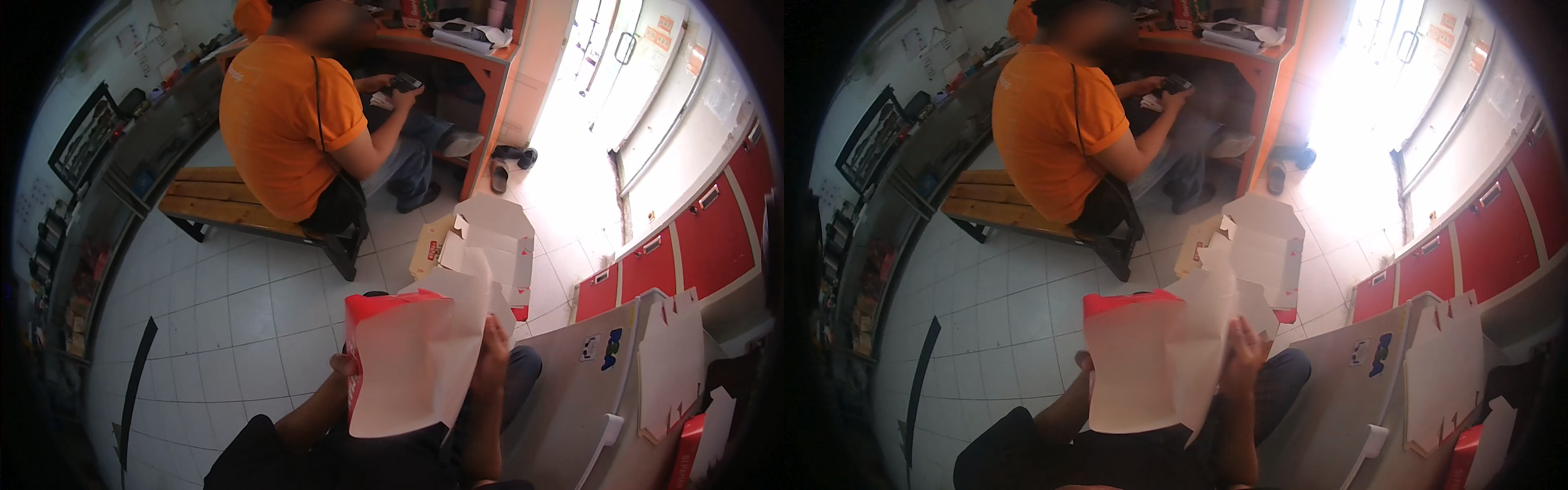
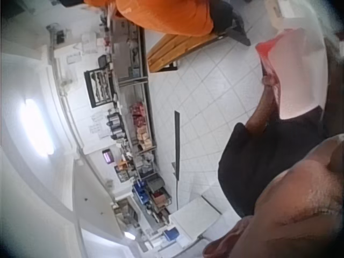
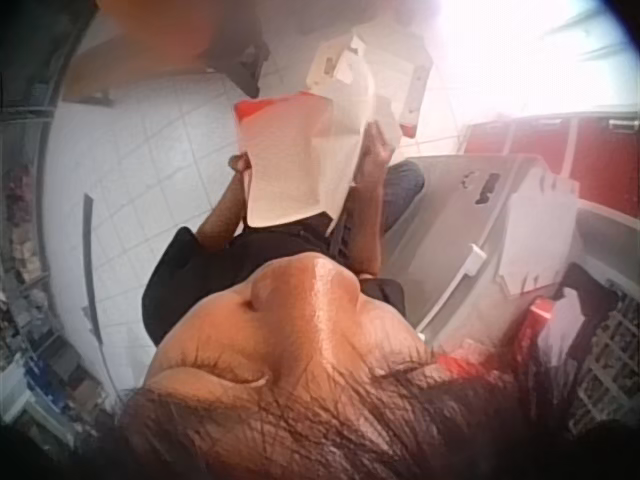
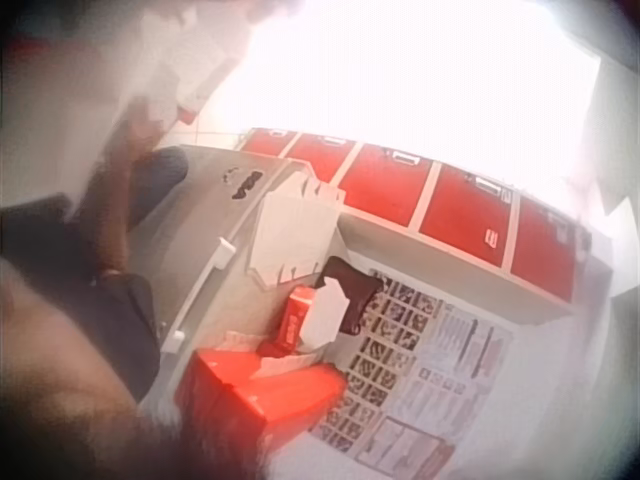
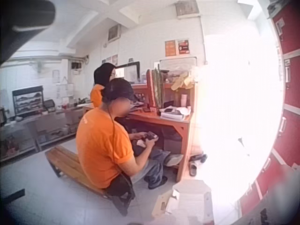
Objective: The person sits on the floor and repeatedly folds flat red and white cardboard pieces into hexagonal takeout boxes. They tuck flaps and press edges to form each box, then place the finished units into a growing stack beside them.
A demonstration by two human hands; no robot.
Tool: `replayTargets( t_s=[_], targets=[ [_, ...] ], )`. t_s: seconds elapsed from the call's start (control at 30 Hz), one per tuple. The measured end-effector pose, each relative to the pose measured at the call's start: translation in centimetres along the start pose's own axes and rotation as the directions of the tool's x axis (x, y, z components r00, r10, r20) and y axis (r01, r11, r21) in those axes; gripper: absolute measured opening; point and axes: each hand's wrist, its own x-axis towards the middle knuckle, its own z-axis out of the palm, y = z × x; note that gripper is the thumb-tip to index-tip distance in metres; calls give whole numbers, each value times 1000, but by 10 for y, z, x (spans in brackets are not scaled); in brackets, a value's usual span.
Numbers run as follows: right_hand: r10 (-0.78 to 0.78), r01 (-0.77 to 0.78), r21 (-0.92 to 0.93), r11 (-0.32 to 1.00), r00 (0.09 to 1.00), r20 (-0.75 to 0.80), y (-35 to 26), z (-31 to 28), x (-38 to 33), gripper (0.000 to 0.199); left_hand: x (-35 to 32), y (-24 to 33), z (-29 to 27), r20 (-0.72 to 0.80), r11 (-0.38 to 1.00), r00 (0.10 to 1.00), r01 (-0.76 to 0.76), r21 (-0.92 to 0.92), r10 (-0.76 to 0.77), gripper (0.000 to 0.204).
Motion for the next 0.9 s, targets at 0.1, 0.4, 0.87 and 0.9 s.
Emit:
replayTargets(
  t_s=[0.1,0.4,0.87,0.9],
  targets=[
    [73,-101,289,952,992,107,90,-48,-3,32,12,-18,7,14,996,1000,-5,-85,6,77],
    [-131,109,91,990,948,289,-40,-43,-5,59,-4,40,7,-99,994,995,8,111,3,76],
    [291,-100,-474,875,890,350,-36,-65,-53,89,33,52,48,-57,542,998,65,838,-31,110],
    [286,-148,-395,907,904,319,-29,-73,-52,87,33,51,46,-35,515,999,49,856,-36,105]
  ],
)
